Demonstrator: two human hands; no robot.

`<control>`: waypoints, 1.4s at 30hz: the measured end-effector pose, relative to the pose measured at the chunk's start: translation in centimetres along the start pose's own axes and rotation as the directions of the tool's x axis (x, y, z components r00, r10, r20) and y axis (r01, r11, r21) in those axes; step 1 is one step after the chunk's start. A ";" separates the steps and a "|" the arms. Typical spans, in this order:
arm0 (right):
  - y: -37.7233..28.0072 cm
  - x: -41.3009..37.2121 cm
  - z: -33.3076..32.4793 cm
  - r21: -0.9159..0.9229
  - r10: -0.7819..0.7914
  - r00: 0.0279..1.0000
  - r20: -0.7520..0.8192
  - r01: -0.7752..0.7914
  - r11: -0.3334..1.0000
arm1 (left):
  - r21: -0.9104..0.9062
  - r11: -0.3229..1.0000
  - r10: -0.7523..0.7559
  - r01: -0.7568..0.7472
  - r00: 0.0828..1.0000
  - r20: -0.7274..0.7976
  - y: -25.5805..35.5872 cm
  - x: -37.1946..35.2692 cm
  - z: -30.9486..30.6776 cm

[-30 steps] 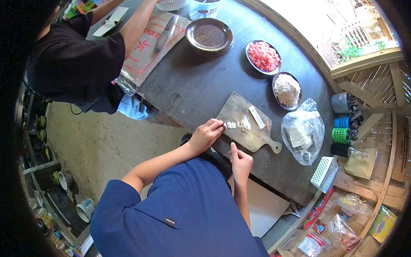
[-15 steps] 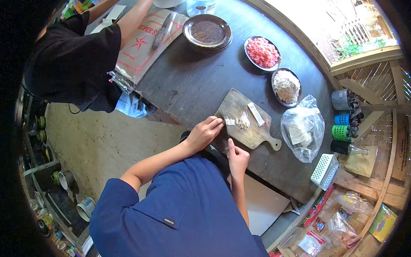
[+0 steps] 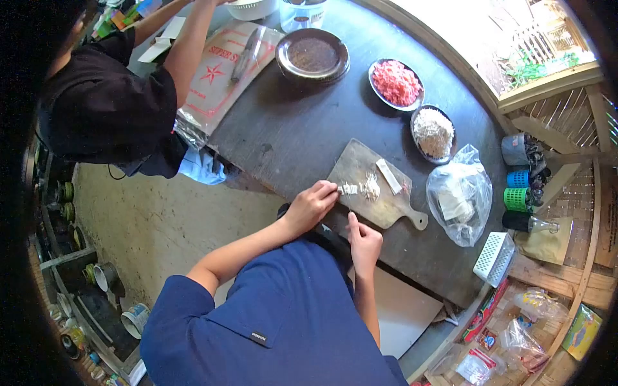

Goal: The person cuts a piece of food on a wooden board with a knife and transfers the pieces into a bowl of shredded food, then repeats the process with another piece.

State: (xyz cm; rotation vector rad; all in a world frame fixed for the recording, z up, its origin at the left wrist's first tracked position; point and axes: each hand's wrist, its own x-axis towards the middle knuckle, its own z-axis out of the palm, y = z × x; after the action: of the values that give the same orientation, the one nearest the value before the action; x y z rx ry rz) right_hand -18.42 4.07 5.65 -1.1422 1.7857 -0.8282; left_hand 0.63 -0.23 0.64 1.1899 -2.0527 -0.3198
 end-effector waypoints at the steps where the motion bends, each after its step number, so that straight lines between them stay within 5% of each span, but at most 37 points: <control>1: -0.1 -0.5 -0.4 -0.034 0.030 1.000 -0.008 -0.031 0.999 | 0.005 1.000 0.000 0.000 1.000 -0.005 -0.2 0.0 0.2; 16: 2.0 -0.8 -0.8 -0.067 0.083 0.996 0.012 -0.082 0.994 | 0.004 1.000 -0.006 0.006 0.999 -0.034 0.0 -0.2 0.5; 22: 0.7 0.3 0.2 0.082 0.061 0.998 0.020 -0.062 0.995 | -0.006 1.000 -0.017 0.017 0.999 -0.027 0.1 0.0 0.2; 42: 1.3 -1.0 -0.1 -0.009 0.116 0.993 0.013 -0.116 0.993 | 0.009 1.000 -0.017 0.017 0.999 -0.049 0.1 0.0 0.3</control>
State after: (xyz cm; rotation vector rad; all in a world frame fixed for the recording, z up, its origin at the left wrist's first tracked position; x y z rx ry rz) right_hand -18.73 5.44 4.85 -1.0365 1.8270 -0.7430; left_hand 0.36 -0.23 0.54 1.2099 -2.0049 -0.2859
